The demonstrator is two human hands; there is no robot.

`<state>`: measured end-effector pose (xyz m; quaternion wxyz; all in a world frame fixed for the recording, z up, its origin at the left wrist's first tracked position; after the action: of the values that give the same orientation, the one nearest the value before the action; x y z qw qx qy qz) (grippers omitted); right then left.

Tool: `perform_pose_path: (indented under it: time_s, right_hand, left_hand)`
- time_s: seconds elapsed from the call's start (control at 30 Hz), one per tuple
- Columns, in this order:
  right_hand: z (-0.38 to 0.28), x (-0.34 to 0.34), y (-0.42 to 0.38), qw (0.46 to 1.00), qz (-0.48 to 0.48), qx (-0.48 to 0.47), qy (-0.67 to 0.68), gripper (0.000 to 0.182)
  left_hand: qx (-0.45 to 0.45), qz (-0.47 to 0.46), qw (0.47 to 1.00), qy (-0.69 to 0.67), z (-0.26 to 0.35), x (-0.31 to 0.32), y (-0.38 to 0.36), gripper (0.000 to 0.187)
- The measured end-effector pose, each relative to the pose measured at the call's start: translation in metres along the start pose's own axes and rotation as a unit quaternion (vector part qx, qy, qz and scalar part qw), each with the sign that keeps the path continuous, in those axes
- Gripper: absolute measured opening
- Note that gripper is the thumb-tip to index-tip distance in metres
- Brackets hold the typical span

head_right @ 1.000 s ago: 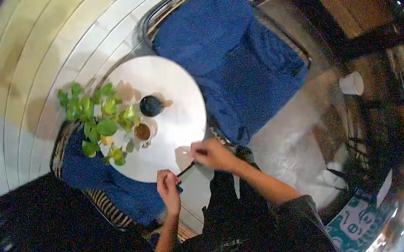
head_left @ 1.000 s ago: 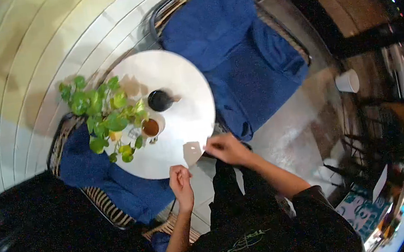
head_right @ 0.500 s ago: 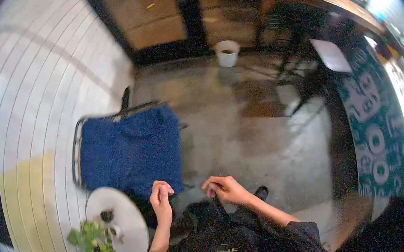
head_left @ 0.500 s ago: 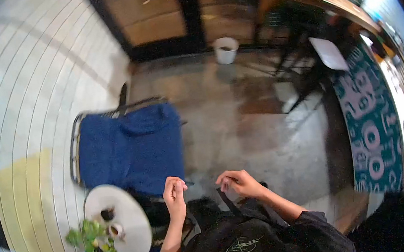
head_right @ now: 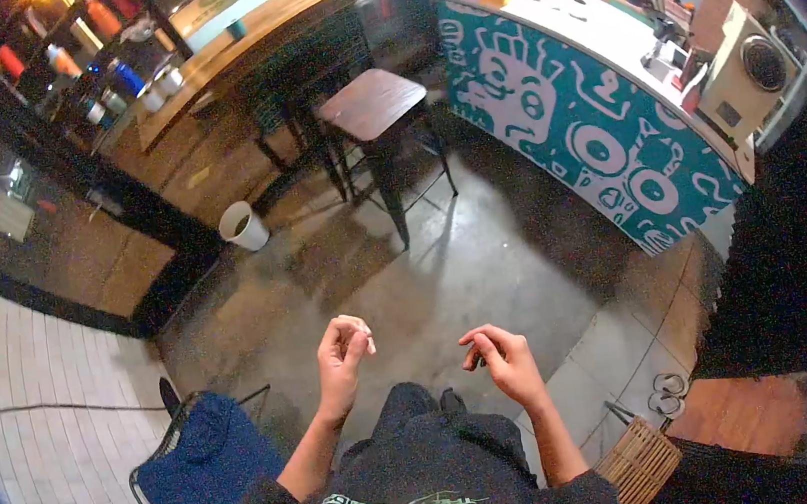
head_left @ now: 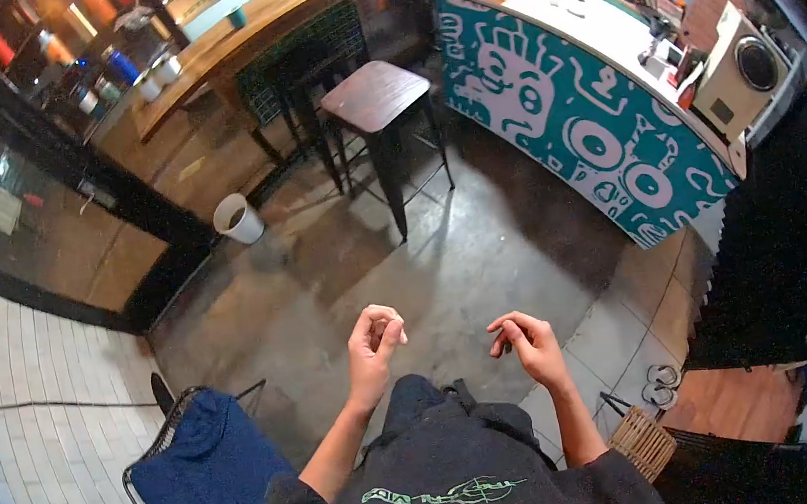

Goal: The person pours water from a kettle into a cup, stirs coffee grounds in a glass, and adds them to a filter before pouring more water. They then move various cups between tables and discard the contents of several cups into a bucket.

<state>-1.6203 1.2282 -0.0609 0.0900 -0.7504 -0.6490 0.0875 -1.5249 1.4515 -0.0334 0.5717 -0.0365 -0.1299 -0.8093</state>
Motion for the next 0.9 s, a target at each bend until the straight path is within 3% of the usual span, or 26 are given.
perform_pose_path:
  time_s: [0.23,0.43,0.67,0.9]
  right_hand:
    - [-0.027,-0.096,0.09,0.997,0.055,-0.039,0.049,0.028]
    - [-0.054,-0.205,0.218,0.992,0.121,-0.037,0.029,0.027]
    - [-0.12,-0.315,0.349,0.982,0.171,-0.058,0.055,0.025]
    - [-0.122,-0.442,0.486,0.975,0.197,-0.044,0.096,0.022]
  left_hand:
    - [-0.049,-0.066,0.996,0.029,-0.079,0.062,0.136,0.022]
    - [-0.057,-0.086,0.994,0.02,-0.152,0.127,0.313,0.024]
    - [-0.103,-0.153,0.983,-0.004,-0.167,0.247,0.51,0.02]
    - [-0.137,-0.241,0.959,0.062,-0.243,0.346,0.689,0.023]
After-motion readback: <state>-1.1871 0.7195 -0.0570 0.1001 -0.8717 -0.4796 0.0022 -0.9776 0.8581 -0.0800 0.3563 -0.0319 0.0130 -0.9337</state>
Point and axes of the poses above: each hand's wrist, its own y-axis towards the middle knuckle, its own x-axis out of the palm, z = x × y, the point moved 7 cm from there along y, towards the middle knuckle, and after that the axes turned 6 degrees about x, right-handed, at the moved point
